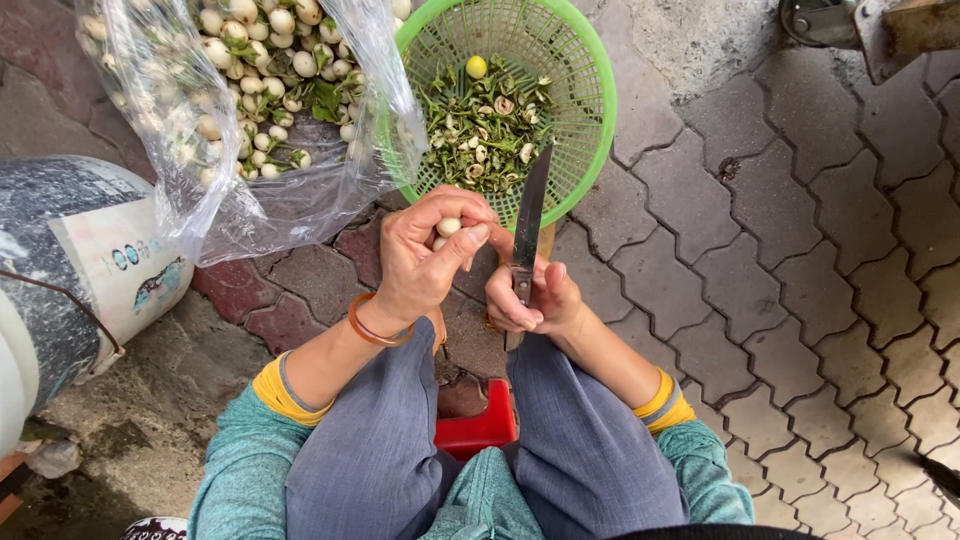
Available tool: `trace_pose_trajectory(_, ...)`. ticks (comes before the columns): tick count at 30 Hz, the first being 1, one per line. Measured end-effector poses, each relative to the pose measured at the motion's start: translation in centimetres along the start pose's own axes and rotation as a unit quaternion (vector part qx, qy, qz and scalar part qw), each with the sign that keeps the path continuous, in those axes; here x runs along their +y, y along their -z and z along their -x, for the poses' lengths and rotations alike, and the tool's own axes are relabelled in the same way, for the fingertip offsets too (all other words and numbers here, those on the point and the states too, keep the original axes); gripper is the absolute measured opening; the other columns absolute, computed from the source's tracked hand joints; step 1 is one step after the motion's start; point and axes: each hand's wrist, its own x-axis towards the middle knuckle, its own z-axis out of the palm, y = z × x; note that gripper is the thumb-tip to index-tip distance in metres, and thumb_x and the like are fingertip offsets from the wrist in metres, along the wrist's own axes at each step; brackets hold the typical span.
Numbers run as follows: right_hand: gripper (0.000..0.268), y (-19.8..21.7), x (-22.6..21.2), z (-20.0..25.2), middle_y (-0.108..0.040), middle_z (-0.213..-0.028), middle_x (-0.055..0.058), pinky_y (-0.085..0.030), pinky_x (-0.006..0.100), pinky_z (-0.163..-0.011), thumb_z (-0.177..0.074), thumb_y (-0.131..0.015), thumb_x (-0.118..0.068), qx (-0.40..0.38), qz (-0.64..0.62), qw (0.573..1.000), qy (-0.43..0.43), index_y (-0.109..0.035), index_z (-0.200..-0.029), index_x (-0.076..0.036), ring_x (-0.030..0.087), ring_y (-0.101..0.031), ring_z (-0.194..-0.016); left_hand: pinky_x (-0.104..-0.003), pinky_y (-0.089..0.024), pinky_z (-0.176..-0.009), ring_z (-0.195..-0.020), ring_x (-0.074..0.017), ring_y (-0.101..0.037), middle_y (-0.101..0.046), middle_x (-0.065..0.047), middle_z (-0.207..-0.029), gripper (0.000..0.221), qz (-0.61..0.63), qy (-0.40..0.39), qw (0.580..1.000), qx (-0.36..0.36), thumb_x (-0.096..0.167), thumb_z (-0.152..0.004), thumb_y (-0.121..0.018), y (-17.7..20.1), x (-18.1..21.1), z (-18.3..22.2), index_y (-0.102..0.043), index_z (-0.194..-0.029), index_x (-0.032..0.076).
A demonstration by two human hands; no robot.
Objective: Trimming the stems of small white vegetables using a knife and placing them in a bucket
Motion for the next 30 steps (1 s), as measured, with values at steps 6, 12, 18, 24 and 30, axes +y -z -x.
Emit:
trace_pose_trajectory(6, 0.089, 0.5, 0.1, 0.1, -0.054, -0.054, 0.005, -0.043, 0.017, -0.036, -0.096, -0.059, -0.06, -0.002, -0.013, 1.0, 0.0, -0.023, -0.164, -0.014, 0.002, -0.045, -0.038, -0.022, -0.053, -0.047, -0.051, -0.0071, -0.06, -0.071, -0.018, -0.095, 0.004, 0.023, 0.026, 0.999, 0.004, -0.002, -0.095, -0.068, 0.2, -0.6, 0.3, -0.069, -0.093, -0.006)
trace_pose_trajectory(12, 0.092, -1.5, -0.4, -1.3, -0.057, -0.06, 0.002, -0.045, 0.015, -0.041, -0.099, -0.056, -0.062, -0.02, 0.088, 0.996, 0.012, -0.018, -0.166, -0.012, 0.0, -0.046, -0.041, -0.023, -0.058, -0.055, -0.069, -0.0086, -0.064, -0.067, -0.016, -0.095, 0.023, 0.061, 0.048, 0.997, 0.004, -0.005, -0.092, -0.073, -0.5, -0.9, 1.0, -0.069, -0.114, -0.01)
trace_pose_trajectory(18, 0.093, -2.0, -0.3, -2.0, -0.056, -0.054, -0.002, -0.04, 0.015, -0.034, -0.098, -0.048, -0.065, -0.027, 0.171, 0.985, 0.027, -0.029, -0.156, 0.005, -0.001, -0.044, -0.034, -0.018, -0.059, -0.064, -0.085, -0.0076, -0.066, -0.068, -0.015, -0.102, 0.041, 0.071, 0.061, 0.995, 0.02, 0.0, -0.093, -0.076, -0.8, -0.9, 1.7, -0.059, -0.129, -0.004)
trace_pose_trajectory(24, 0.096, -2.5, -0.1, -2.3, -0.056, -0.056, -0.001, -0.042, 0.013, -0.039, -0.1, -0.048, -0.061, -0.03, 0.195, 0.979, 0.053, -0.02, -0.156, 0.013, -0.004, -0.045, -0.037, -0.018, -0.059, -0.054, -0.078, -0.0102, -0.069, -0.071, -0.017, -0.093, 0.021, 0.059, 0.046, 0.996, 0.044, -0.005, -0.089, -0.077, -1.1, -0.3, 1.6, -0.069, -0.108, -0.009)
trace_pose_trajectory(30, 0.094, -4.2, -0.6, -3.4, -0.055, -0.05, -0.004, -0.036, 0.013, -0.034, -0.099, -0.046, -0.068, -0.031, 0.194, 0.98, 0.032, -0.052, -0.124, 0.022, -0.004, -0.04, -0.032, -0.022, -0.06, -0.051, -0.072, -0.0102, -0.065, -0.066, -0.015, -0.088, 0.019, 0.066, 0.033, 0.996, 0.048, -0.006, -0.09, -0.075, -1.4, 0.1, 1.4, -0.071, -0.107, -0.01)
